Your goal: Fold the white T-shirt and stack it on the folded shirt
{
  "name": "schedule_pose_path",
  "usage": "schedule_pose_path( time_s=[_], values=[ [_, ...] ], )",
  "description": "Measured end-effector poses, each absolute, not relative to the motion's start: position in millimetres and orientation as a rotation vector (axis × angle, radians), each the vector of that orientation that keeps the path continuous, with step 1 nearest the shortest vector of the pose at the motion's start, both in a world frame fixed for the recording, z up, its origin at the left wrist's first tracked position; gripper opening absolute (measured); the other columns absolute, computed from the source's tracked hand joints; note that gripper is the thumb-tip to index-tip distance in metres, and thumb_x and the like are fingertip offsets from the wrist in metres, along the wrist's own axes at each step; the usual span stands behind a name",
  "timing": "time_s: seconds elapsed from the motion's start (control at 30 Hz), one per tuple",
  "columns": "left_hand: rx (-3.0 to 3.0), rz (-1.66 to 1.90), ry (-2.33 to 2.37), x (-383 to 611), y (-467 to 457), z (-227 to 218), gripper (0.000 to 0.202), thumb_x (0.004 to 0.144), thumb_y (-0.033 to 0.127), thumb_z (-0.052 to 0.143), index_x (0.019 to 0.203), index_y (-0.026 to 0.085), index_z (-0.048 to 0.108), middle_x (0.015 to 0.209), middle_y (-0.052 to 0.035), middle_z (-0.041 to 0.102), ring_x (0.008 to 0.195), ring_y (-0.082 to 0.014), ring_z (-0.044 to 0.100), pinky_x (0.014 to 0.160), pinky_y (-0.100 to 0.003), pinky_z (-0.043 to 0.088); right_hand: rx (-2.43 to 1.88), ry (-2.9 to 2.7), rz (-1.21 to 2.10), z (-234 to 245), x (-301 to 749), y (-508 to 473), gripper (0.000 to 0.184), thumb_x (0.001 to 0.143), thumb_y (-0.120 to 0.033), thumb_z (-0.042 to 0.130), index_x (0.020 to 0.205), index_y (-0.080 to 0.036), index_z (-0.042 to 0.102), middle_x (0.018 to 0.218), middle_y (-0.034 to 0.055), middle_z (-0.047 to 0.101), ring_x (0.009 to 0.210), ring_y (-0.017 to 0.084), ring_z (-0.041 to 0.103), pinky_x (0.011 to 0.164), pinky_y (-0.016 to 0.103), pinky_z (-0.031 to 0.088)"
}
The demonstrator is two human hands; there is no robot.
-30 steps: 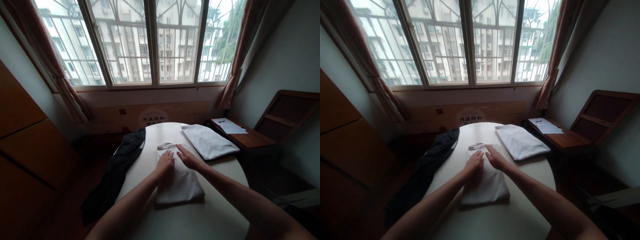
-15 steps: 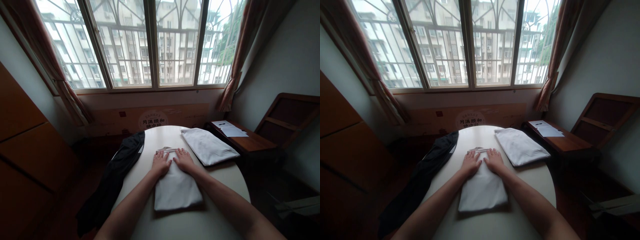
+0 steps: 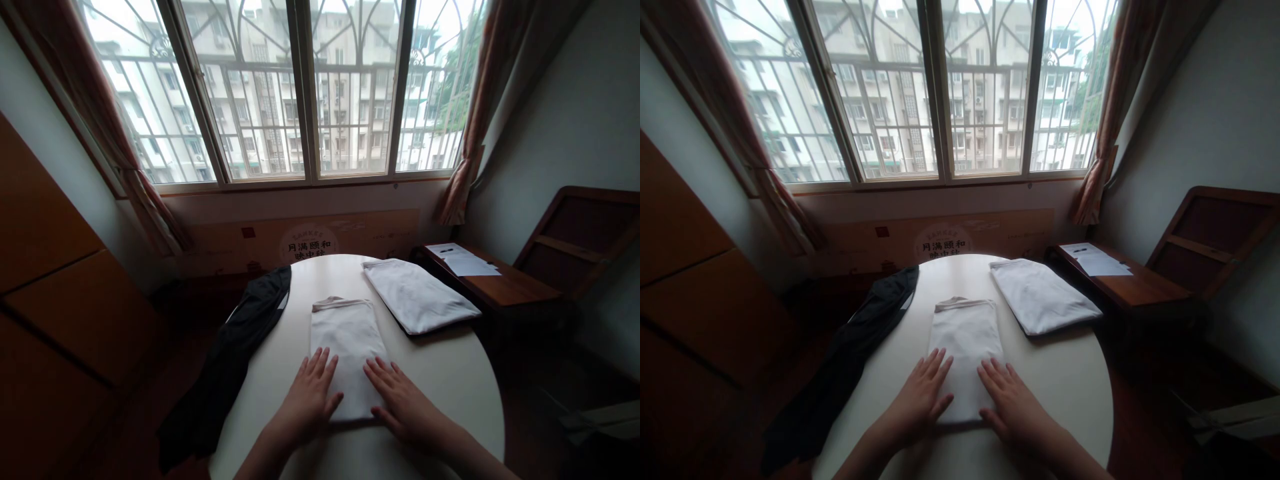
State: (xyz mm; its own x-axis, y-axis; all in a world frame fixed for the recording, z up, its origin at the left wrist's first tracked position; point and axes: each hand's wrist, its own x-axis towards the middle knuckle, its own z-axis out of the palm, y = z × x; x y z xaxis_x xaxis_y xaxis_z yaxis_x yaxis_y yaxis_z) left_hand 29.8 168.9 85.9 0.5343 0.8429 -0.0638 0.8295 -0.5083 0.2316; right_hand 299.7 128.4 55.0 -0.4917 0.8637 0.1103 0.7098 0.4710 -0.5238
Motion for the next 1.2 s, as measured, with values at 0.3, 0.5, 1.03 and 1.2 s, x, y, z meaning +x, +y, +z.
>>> schedule_pose_path(
  time_s=[0.3, 0.5, 1.03, 1.2],
  values=[
    [2.383, 0.069, 1.526, 9, 116, 81, 0.075, 0.085, 0.042, 0.061, 0.154, 0.024, 0.037, 0.163, -0.0129, 0.024, 0.151, -0.0351, 0.022, 0.121, -0.059, 0.018, -1.393, -2.306, 0.639, 47, 330, 104, 0.063, 0.089, -0.032, 0.058, 0.150, -0.028, 0.045, 0.159, 0.0067, 0.036, 0.147, 0.031, 0.034, 0.121, 0.052, 0.026],
    [2.586, 0.285, 1.421, 4, 117, 91, 0.055, 0.078, 0.005, 0.051, 0.126, 0.028, 0.067, 0.144, -0.0057, 0.058, 0.133, -0.0269, 0.052, 0.114, -0.046, 0.041, -1.459, -2.291, 0.409, 65, 330, 104, 0.042, 0.081, -0.019, 0.056, 0.119, -0.029, 0.071, 0.142, 0.0073, 0.059, 0.125, 0.031, 0.058, 0.106, 0.046, 0.046],
    [1.736, 0.957, 1.068, 14, 112, 103, 0.021, 0.089, 0.035, 0.054, 0.094, 0.022, 0.070, 0.135, -0.0109, 0.063, 0.126, -0.0305, 0.057, 0.101, -0.043, 0.052, -1.077, -1.127, 1.452, 59, 326, 101, 0.038, 0.084, -0.058, 0.064, 0.094, -0.021, 0.069, 0.129, 0.0133, 0.064, 0.084, 0.029, 0.073, 0.064, 0.041, 0.059],
    [1.275, 1.117, 0.968, 29, 109, 101, 0.017, 0.084, 0.036, 0.060, 0.085, 0.020, 0.065, 0.119, -0.0112, 0.070, 0.116, -0.0318, 0.063, 0.092, -0.043, 0.055, -0.874, -0.859, 1.519, 62, 321, 90, 0.029, 0.080, -0.049, 0.075, 0.090, -0.022, 0.072, 0.112, 0.0096, 0.071, 0.095, 0.027, 0.071, 0.087, 0.047, 0.057]
  ],
)
